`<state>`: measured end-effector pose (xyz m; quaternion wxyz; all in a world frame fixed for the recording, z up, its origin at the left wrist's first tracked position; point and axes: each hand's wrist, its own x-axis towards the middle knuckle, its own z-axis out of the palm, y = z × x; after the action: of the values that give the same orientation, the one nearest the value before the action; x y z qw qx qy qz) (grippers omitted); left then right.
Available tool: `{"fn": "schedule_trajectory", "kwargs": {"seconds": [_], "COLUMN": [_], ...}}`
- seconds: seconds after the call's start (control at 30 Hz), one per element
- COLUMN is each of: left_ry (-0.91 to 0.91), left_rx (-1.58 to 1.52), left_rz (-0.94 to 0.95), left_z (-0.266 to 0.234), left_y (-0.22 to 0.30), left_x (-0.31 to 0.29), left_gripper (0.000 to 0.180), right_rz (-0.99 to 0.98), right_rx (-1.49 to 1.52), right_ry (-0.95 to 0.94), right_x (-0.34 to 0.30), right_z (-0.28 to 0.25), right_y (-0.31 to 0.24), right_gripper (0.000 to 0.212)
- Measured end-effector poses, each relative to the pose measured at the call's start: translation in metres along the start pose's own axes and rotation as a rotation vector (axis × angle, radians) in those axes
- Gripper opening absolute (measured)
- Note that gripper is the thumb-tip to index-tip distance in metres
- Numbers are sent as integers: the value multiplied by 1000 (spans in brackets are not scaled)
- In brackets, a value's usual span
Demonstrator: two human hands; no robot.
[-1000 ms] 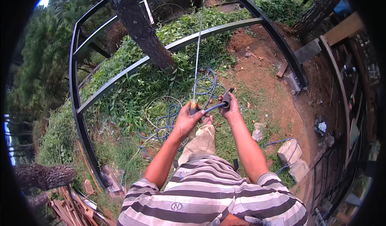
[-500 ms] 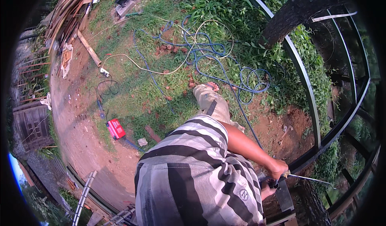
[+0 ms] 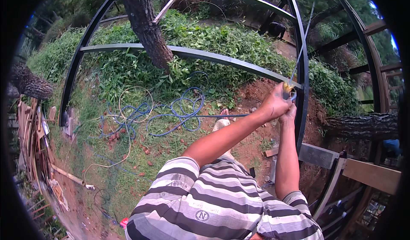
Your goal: The person prepares a metal frame by stripping wire ends and then uses a welding tool to join the metal beams of the frame together at a joint while outdoors.
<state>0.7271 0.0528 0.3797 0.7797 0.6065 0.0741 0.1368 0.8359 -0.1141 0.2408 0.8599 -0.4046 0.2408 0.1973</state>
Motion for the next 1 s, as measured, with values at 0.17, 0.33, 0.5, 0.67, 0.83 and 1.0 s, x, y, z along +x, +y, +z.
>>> {"fn": "schedule_trajectory", "kwargs": {"seconds": [0.17,0.33,0.5,0.67,0.83,1.0], "left_ry": [22,204,272,276,313,232], "left_rx": [-253,-375,-638,-574,-341,-487], "left_rz": [-166,-314,-578,-608,-515,-539], "left_z": [2,-21,-57,-69,-80,-105], "left_y": [-15,-44,-64,-79,-94,-158], "left_x": [127,264,365,412,463,509], "left_gripper": [22,14,27,27,19,18], "right_rz": [53,39,129,-267,-156,-19], "right_rx": [28,-436,-579,-789,-593,-355], "right_ry": [-269,-451,-529,-661,-629,-823], "right_x": [94,129,121,130,176,286], "right_z": [96,144,161,176,207,253], "right_y": [-9,-5,13,-17,-87,-147], "right_gripper": [27,42,48,21,23,27]}}
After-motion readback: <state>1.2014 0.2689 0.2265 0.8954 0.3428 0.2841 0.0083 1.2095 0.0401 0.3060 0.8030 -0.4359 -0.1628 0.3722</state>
